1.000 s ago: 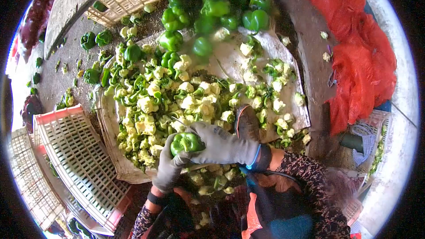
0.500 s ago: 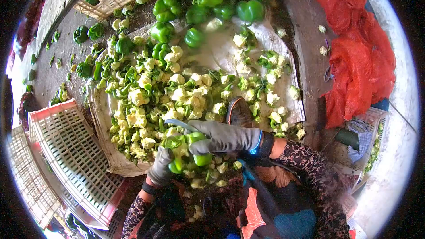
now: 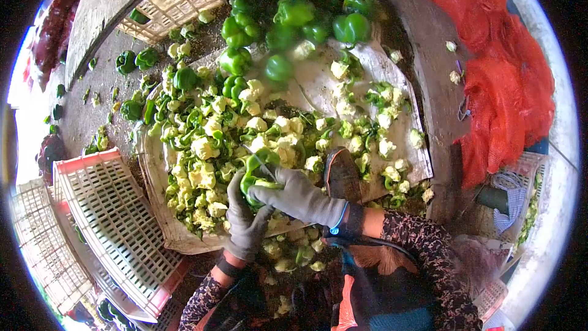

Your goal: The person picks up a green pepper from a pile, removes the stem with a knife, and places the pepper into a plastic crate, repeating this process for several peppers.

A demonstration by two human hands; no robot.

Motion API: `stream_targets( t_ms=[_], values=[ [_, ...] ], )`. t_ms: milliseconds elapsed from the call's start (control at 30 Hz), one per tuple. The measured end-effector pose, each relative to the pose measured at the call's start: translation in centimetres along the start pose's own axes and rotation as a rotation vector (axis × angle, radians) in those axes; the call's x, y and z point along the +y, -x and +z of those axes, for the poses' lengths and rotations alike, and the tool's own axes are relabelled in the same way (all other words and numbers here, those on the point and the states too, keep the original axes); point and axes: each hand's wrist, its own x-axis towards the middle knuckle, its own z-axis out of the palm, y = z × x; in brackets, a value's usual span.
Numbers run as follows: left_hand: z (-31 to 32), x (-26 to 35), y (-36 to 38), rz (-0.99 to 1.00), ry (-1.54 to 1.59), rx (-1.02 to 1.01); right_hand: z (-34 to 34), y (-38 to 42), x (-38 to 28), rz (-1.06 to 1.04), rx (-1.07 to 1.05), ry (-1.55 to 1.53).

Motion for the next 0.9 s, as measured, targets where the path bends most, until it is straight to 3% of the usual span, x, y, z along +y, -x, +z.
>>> stream_targets(
  t_ms=[67,133,200,233,267,333,400,467,600,667,733,800,833,867,900],
  values=[
    [-0.3,-0.7,-0.4,-0.081,0.203,-0.07,-0.1,0.0,1.1,-0.01,0.012,-0.025],
    [-0.2,3.4,-1.4,-0.301,0.89,-0.064,-0.3,0.2,0.5,-0.125,0.056,0.137],
    [-0.6,2.6,-1.2,-0.423,0.799,-0.011,0.0,0.3,1.4,-0.356,0.025,0.44],
    [-0.3,1.8,-1.1,-0.384,0.655,0.103,0.3,0.4,0.6,-0.321,-0.03,0.505],
    [-0.3,1.8,-0.8,-0.351,0.615,0.092,0.3,0.6,0.5,-0.343,-0.052,0.501],
    [-1.5,2.7,-0.4,-0.459,0.499,0.057,0.2,0.6,0.9,-0.142,-0.188,0.519],
    [-1.9,-1.7,1.2,-0.347,0.057,0.044,0.5,1.3,0.3,-0.564,-0.055,0.799],
    [-2.7,1.1,1.0,-0.413,0.442,-0.016,0.1,1.1,-0.1,-0.075,-0.351,0.367],
    [-3.2,-1.0,1.5,-0.397,0.991,-0.101,1.6,0.0,-3.1,-0.452,-0.373,0.631],
    [-4.4,-1.5,2.4,-0.297,0.853,-0.114,2.1,-0.4,-4.2,-0.607,-0.358,0.719],
    [-4.9,2.0,2.4,-0.16,0.749,-0.042,2.4,-0.2,-5.3,-0.525,-0.456,0.689],
    [-7.2,5.7,3.0,-0.48,0.987,0.173,2.4,0.5,-5.8,-0.595,-0.363,0.529],
    [-9.0,6.3,3.2,-0.472,1.143,0.247,2.0,1.1,-6.3,-0.573,-0.312,0.506],
    [-11.6,10.7,2.7,-0.329,0.973,0.349,1.4,2.0,-7.0,-0.546,-0.26,0.486],
    [-14.2,12.6,2.8,-0.172,1.051,0.491,0.7,2.6,-7.5,-0.434,-0.279,0.475]
  ],
)
